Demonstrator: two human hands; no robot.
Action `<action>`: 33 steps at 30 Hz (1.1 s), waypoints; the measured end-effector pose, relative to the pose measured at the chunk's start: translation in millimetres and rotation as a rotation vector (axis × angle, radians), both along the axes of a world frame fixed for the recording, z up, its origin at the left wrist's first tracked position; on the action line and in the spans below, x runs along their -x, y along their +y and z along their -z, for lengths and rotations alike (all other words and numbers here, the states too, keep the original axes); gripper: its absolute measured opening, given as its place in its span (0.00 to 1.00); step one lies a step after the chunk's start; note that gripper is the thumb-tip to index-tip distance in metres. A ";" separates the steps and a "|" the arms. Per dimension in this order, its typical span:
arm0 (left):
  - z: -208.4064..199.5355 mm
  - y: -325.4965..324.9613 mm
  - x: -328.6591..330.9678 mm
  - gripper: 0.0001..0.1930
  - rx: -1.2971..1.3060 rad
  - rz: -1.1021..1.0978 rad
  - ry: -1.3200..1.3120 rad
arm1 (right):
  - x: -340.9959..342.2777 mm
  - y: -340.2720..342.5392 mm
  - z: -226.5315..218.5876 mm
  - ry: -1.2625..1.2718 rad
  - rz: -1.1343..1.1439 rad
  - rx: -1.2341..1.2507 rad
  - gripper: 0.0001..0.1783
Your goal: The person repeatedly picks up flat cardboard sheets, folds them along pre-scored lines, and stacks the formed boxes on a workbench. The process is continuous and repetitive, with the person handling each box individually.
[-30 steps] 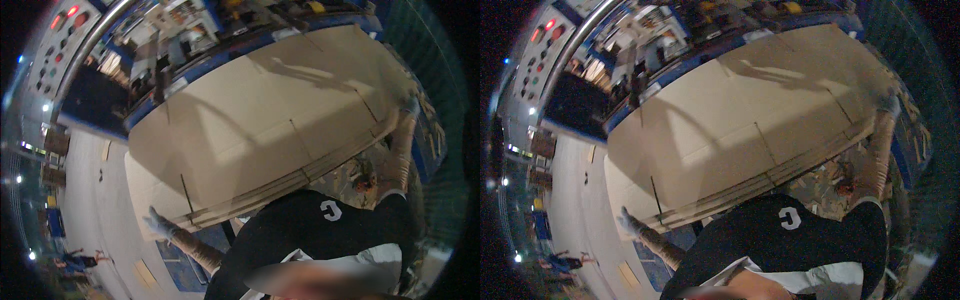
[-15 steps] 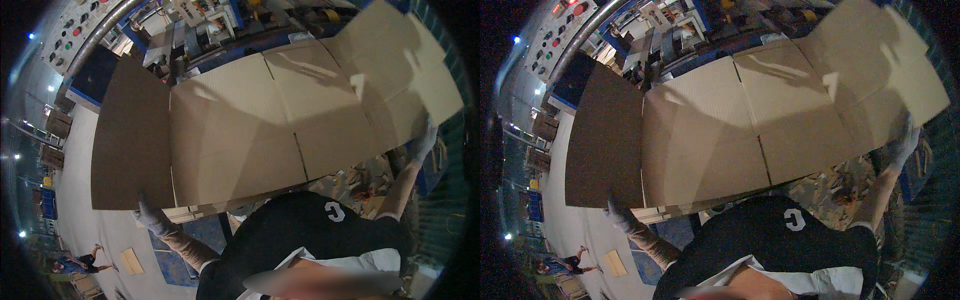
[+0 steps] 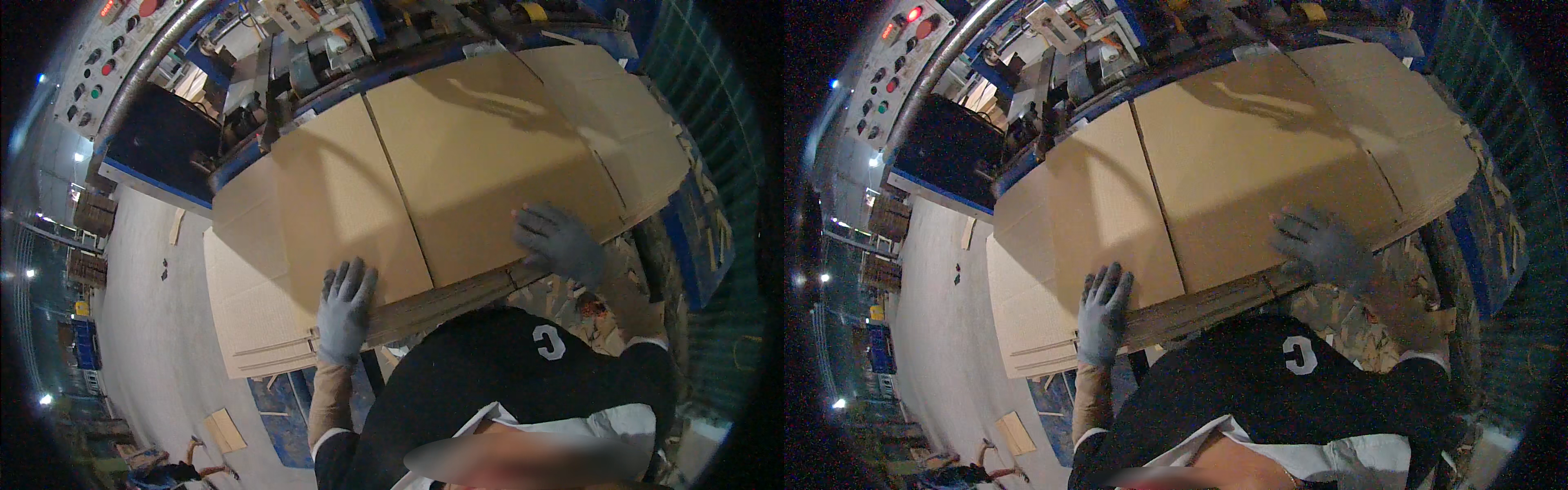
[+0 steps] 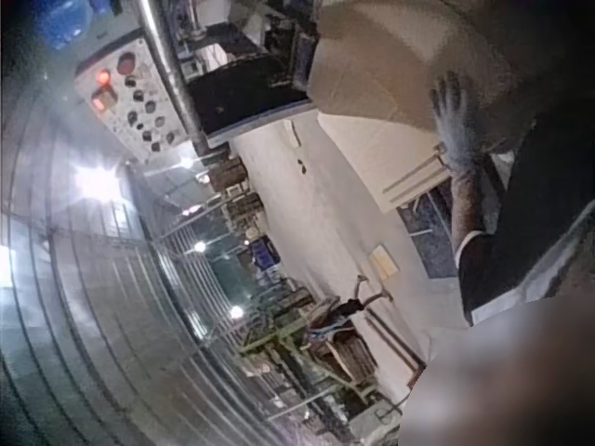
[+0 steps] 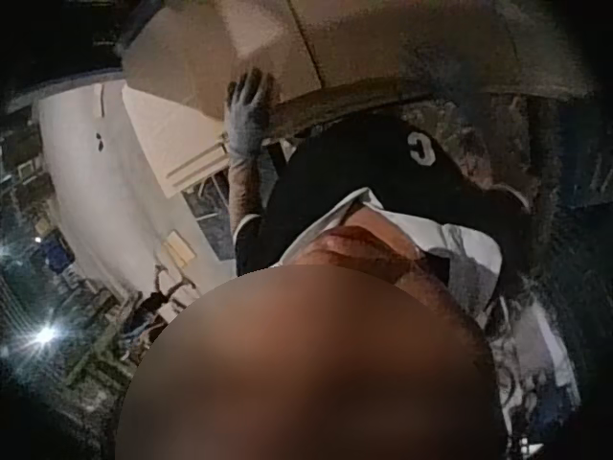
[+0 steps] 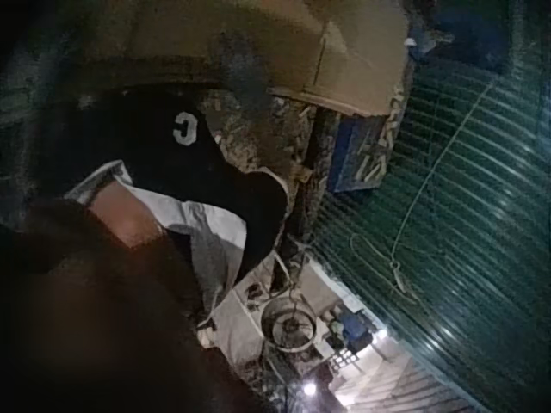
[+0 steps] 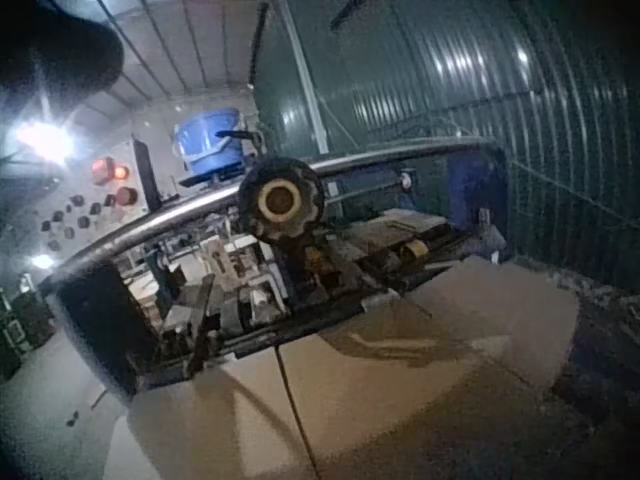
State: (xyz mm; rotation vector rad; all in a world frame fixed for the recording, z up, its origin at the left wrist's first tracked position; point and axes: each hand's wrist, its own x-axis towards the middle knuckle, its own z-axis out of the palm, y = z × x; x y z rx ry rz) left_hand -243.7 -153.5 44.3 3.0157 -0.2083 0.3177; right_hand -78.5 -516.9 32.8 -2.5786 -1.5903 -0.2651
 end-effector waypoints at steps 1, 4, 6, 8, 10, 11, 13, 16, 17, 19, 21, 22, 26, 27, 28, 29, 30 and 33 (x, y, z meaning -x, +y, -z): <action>-0.6 3.4 -3.3 0.30 -0.034 -0.013 0.019 | -6.4 -1.1 3.1 0.008 -0.018 -0.005 0.27; 2.4 22.0 -14.7 0.30 -0.029 0.038 0.003 | -32.8 -0.1 5.6 0.025 -0.008 0.016 0.33; 4.7 40.3 -30.8 0.32 -0.013 0.078 -0.061 | -59.1 6.6 2.3 0.025 0.037 0.051 0.38; 7.3 56.9 -54.4 0.33 0.011 0.112 -0.146 | -94.5 16.5 -5.0 -0.004 0.091 0.076 0.44; 9.7 71.3 -85.6 0.35 0.059 0.147 -0.276 | -130.1 32.0 -12.2 0.024 0.086 0.006 0.47; 10.0 79.2 -101.4 0.36 0.018 0.133 -0.304 | -145.5 38.8 -14.1 0.052 0.113 0.027 0.49; 14.2 89.3 -138.1 0.34 0.028 0.079 -0.325 | -176.9 51.5 -14.3 0.117 0.145 0.007 0.51; 23.6 99.9 -187.2 0.32 -0.022 0.069 -0.403 | -210.5 71.8 0.9 -0.044 0.215 -0.025 0.53; 26.3 102.8 -200.9 0.31 -0.057 0.077 -0.420 | -213.1 79.5 11.2 -0.154 0.245 -0.037 0.50; 26.0 111.1 -224.6 0.29 -0.123 -0.033 -0.382 | -221.9 99.4 25.2 -0.274 0.341 -0.119 0.44; 19.9 118.6 -240.9 0.31 -0.497 -0.440 -0.282 | -228.4 121.0 30.5 -0.317 0.534 -0.088 0.36; 15.9 124.1 -237.2 0.32 -0.386 -0.465 -0.308 | -228.1 126.3 30.6 -0.283 0.630 0.008 0.31; 5.9 141.5 -179.0 0.29 0.058 -0.354 -0.492 | -206.4 75.0 15.1 0.030 0.542 -0.377 0.21; 7.2 148.6 -145.9 0.28 0.138 -0.421 -0.557 | -190.6 36.3 14.4 -0.084 0.455 -0.614 0.20; 9.7 154.9 -110.4 0.27 0.078 -0.446 -0.672 | -175.3 -2.2 11.5 -0.076 0.553 -0.608 0.22; 15.8 161.1 -78.2 0.33 -0.089 -0.737 -0.614 | -160.4 -40.6 10.2 -0.049 0.710 -0.771 0.24; 25.1 164.8 -42.4 0.35 -0.020 -0.967 -0.617 | -151.1 -88.4 3.8 0.112 1.048 -0.683 0.30; 57.6 163.0 42.7 0.39 0.153 -1.448 -0.526 | -114.1 -179.4 17.4 -0.142 1.375 -0.506 0.35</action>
